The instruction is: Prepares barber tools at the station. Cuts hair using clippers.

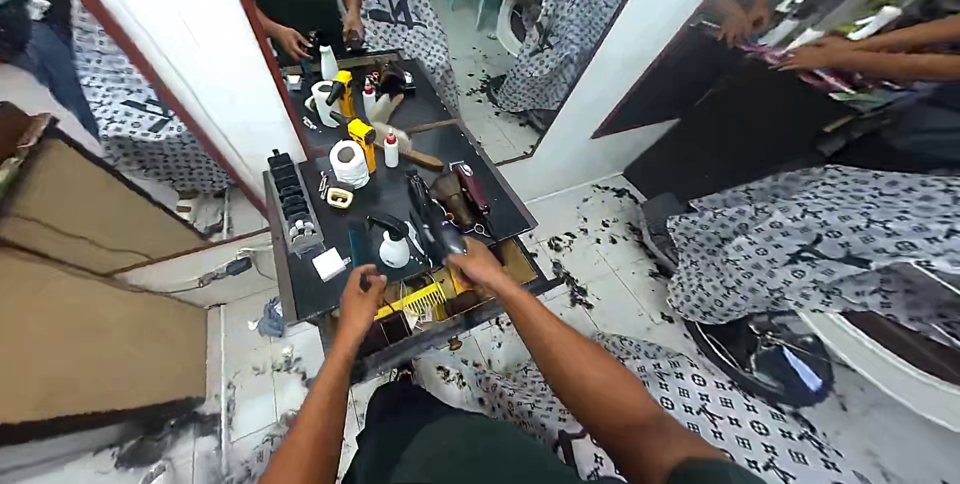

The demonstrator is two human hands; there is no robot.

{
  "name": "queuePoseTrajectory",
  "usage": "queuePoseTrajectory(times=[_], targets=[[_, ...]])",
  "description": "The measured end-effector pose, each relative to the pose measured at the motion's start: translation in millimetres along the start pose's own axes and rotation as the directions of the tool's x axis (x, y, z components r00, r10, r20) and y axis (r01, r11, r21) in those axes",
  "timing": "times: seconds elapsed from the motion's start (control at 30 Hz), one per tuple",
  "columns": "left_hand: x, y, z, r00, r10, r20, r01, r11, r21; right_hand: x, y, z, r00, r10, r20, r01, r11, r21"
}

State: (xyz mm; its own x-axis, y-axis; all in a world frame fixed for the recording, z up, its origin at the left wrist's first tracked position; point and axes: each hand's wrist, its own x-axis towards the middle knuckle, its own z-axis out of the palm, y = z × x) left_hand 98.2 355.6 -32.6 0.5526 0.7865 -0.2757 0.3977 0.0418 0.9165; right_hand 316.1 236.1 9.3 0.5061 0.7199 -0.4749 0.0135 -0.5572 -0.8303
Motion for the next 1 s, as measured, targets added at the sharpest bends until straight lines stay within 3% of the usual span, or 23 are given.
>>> queuePoseTrajectory(times=[0.07,0.1,0.17,0.27,0.37,0.47,0.7,0.83,0.9,0.93,1.0], targets=[[22,11,-8,1.000,-0.006,0.022,0.005,0.998,0.067,49,-31,11,0.999,0.020,0.035,-0.015,0.989,-0.146],[25,17,-14,0.999,0.002,0.048,-0.011,0.981,0.193,67,-44,18,0.999,0.034,0.030,-0.027,0.974,-0.224],[24,39,-34,0.996,0.036,0.076,-0.070,0.858,0.509,92,-66,29,0.999,0.051,-0.011,-0.052,0.928,-0.368],[49,74,-64,0.984,0.166,0.071,-0.168,0.692,0.702,107,-96,36,0.997,0.072,-0.038,-0.082,0.843,-0.532],[116,86,-77,0.945,0.288,0.152,-0.298,0.578,0.759,119,-117,45,0.995,0.098,0.003,-0.074,0.774,-0.629],[169,78,-76,0.932,0.264,0.247,-0.350,0.486,0.801,129,-127,56,0.986,0.139,0.091,-0.040,0.728,-0.685],[188,87,-61,0.929,0.263,0.260,-0.344,0.355,0.869,131,-125,49,0.984,0.124,0.127,-0.030,0.820,-0.571],[190,86,-58,0.951,0.179,0.252,-0.295,0.288,0.911,127,-128,48,0.978,0.151,0.142,-0.058,0.855,-0.516],[194,88,-57,0.960,0.093,0.262,-0.277,0.238,0.931,122,-130,32,0.997,0.059,0.045,-0.033,0.894,-0.446],[196,89,-57,0.962,0.056,0.268,-0.274,0.217,0.937,119,-128,18,0.997,-0.031,-0.072,0.000,0.917,-0.400],[200,90,-58,0.959,0.029,0.282,-0.282,0.201,0.938,117,-116,-19,0.925,-0.157,-0.347,0.020,0.930,-0.367]])
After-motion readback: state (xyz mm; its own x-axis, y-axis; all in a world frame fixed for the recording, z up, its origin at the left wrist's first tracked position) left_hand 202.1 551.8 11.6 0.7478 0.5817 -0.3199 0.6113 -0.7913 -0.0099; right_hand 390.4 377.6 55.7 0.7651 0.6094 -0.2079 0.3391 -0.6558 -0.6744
